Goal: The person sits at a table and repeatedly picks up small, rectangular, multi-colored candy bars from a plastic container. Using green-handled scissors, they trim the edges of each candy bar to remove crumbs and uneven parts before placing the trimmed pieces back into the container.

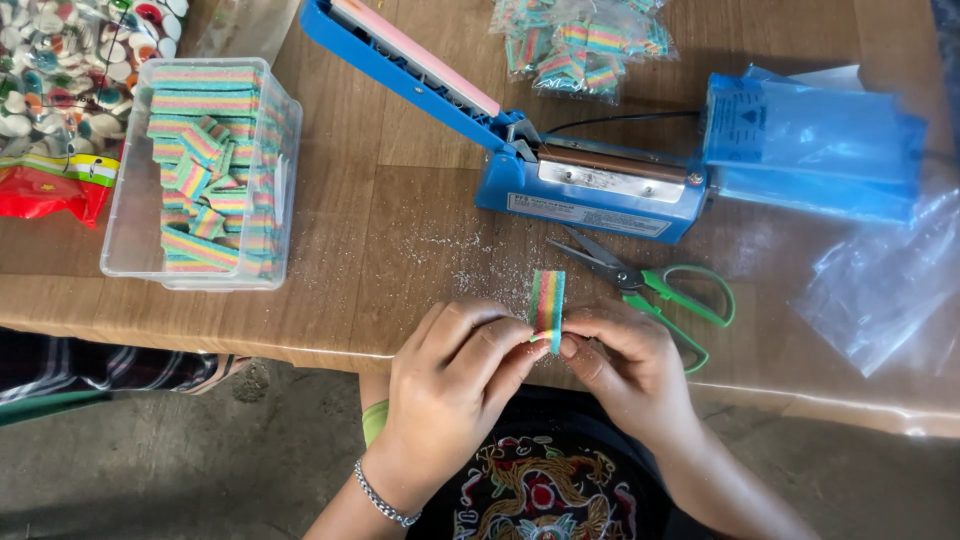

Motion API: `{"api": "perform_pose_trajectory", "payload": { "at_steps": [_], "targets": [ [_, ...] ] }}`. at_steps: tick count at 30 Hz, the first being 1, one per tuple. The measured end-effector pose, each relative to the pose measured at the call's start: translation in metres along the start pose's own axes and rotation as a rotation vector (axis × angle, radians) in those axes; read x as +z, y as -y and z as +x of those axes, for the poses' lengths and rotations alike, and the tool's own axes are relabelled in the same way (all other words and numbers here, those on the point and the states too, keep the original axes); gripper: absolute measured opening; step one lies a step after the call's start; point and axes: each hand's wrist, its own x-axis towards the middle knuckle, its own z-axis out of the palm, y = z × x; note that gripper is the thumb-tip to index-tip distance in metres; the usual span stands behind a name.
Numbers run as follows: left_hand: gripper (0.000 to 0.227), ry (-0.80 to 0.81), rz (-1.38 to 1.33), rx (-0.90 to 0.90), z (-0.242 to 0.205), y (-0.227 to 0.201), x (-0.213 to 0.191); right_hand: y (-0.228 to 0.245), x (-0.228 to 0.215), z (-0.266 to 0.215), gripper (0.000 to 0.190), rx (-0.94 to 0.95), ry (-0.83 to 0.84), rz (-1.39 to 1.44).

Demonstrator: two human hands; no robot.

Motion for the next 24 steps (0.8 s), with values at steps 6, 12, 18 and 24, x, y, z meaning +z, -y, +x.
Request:
{"api": "perform_pose_trajectory", "payload": {
  "at_steps": [6, 12, 18, 24],
  "targets": [
    [0.021, 0.014, 0.010, -0.048, -0.005, 0.003, 0.005, 0.007, -0.001, 0.001, 0.016, -0.043, -0.006, -0.029],
    [0.053, 0.119, 0.018, -0.030, -0.013, 0.009, 0.005, 0.002, -0.004, -0.004, 0.026, -0.128, 0.003, -0.204],
    [0.031, 0.197, -0.098, -0.056, -0.008, 0.009, 0.003, 0.009, -0.005, 0.001, 0.021, -0.266, 0.028, -0.383],
    [0.027, 0.144, -0.353, -0.239, -0.017, 0.012, 0.007, 0.021, -0.003, 0.001, 0.025, -0.204, 0.012, -0.349]
  ]
}}
